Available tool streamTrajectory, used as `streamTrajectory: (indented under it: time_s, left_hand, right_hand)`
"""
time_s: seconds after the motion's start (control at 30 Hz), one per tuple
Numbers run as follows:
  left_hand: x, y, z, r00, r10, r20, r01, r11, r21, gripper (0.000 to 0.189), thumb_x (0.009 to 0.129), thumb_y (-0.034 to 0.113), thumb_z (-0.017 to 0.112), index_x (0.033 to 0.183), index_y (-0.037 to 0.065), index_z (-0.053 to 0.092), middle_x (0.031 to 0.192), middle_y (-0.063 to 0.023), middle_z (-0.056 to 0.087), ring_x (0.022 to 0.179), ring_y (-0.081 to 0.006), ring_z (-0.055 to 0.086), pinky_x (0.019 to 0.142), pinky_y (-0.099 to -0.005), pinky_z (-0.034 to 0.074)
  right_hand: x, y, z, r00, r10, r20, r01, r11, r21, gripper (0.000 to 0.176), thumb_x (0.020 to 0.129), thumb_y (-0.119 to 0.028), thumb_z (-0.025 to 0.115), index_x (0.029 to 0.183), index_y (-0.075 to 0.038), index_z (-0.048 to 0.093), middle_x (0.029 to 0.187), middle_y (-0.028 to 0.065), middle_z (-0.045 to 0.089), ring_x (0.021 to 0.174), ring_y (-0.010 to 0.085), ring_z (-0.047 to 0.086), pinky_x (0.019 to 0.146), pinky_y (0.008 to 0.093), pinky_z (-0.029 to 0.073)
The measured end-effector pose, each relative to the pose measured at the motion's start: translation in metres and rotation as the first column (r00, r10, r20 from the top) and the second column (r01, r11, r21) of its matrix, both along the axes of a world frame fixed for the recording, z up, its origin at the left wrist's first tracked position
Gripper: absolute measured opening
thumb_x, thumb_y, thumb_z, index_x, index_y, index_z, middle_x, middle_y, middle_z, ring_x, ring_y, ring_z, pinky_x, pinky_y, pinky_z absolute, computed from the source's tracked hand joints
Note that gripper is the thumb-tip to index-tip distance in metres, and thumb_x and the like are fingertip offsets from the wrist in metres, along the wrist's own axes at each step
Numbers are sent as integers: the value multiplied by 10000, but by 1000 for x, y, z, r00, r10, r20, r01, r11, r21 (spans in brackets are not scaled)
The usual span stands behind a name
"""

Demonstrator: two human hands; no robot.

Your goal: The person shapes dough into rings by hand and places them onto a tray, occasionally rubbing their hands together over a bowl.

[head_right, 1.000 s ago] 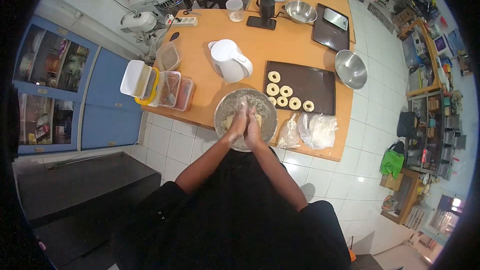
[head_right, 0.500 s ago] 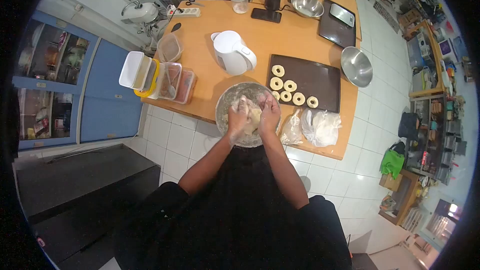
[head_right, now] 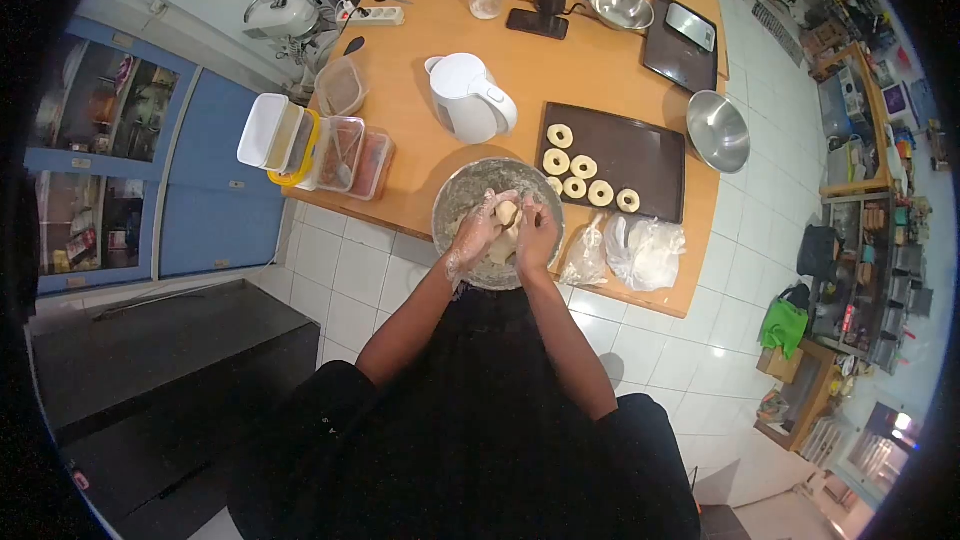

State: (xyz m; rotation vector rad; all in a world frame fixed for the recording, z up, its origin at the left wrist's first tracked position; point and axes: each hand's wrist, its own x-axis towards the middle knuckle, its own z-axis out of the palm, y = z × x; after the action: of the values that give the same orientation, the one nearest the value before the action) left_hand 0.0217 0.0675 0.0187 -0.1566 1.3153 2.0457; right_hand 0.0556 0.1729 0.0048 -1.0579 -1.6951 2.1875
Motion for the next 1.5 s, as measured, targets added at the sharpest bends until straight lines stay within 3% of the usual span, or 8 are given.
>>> streamTrajectory:
  time_s: [0.13, 0.3, 0.53, 0.8, 0.93, 1.1, 1.3, 1.5]
  left_hand:
    - [15, 9, 3, 1000, -4, -18, 5, 999, 33, 597, 1000, 476, 293, 1381, 31, 405, 1412, -105, 401, 1298, -206, 391, 1085, -333, 302]
    - [19, 16, 7, 997, 43, -69, -43, 999, 5, 664, 993, 520, 219, 1499, 104, 107, 1546, -85, 152, 1411, -223, 169, 1139, -344, 158]
    - [-22, 3, 6, 967, 34, -252, -118, 938, -326, 669, 986, 543, 185, 1480, 92, 203, 1522, -149, 200, 1415, -222, 163, 1130, -318, 144]
    - [11, 34, -10, 753, -330, -569, -96, 801, -591, 646, 992, 501, 100, 1474, 88, 216, 1539, -172, 132, 1431, -301, 88, 1151, -401, 47]
    - [-15, 29, 22, 807, -168, -566, -267, 751, -604, 592, 994, 464, 185, 1474, 119, 216, 1535, -185, 133, 1429, -346, 65, 1135, -506, 34]
    - [7, 31, -5, 710, -545, -446, -127, 524, -842, 585, 994, 451, 215, 1476, 119, 209, 1528, -194, 151, 1424, -353, 85, 1129, -522, 35]
    - [-1, 34, 36, 723, -261, -640, -196, 811, -552, 597, 1001, 442, 144, 1473, 78, 191, 1525, -211, 132, 1427, -338, 75, 1147, -447, 57]
    - [-6, 20, -13, 757, -384, -529, -177, 659, -731, 580, 998, 412, 187, 1481, 92, 176, 1519, -211, 172, 1422, -356, 93, 1140, -477, 67]
  right_hand:
    - [0, -9, -5, 994, 31, -110, -13, 987, 158, 299, 986, -274, 479, 1068, -14, 602, 999, 78, 592, 910, 134, 537, 788, 276, 445]
    - [2, -11, -7, 977, 158, -141, -191, 944, -268, 367, 1002, -264, 425, 1274, -32, 507, 1168, 86, 566, 1045, 183, 531, 907, 312, 423]
    - [11, -25, 4, 866, 329, -378, -480, 760, -439, 481, 1018, -338, 337, 1384, -30, 390, 1407, 108, 423, 1280, 202, 408, 1063, 339, 317]
    - [3, -19, -17, 937, 144, -317, -312, 753, -579, 536, 1013, -363, 289, 1459, -68, 245, 1488, 81, 295, 1347, 232, 312, 1130, 392, 213]
    - [7, -21, 31, 937, 184, -297, -342, 655, -674, 587, 1016, -439, 227, 1446, -41, 258, 1455, 92, 344, 1328, 237, 333, 1117, 365, 233]
    - [-1, -6, -9, 908, 7, -419, -319, 660, -680, 586, 1018, -429, 203, 1450, -35, 245, 1489, 95, 288, 1360, 239, 280, 1132, 382, 200]
    - [8, -31, 17, 954, 62, -293, -230, 778, -584, 552, 1021, -388, 256, 1464, -61, 217, 1498, 69, 272, 1371, 228, 272, 1121, 385, 226]
    - [-4, -16, 23, 943, 118, -311, -302, 695, -652, 552, 1022, -383, 251, 1460, -46, 236, 1495, 92, 289, 1368, 232, 282, 1127, 348, 223]
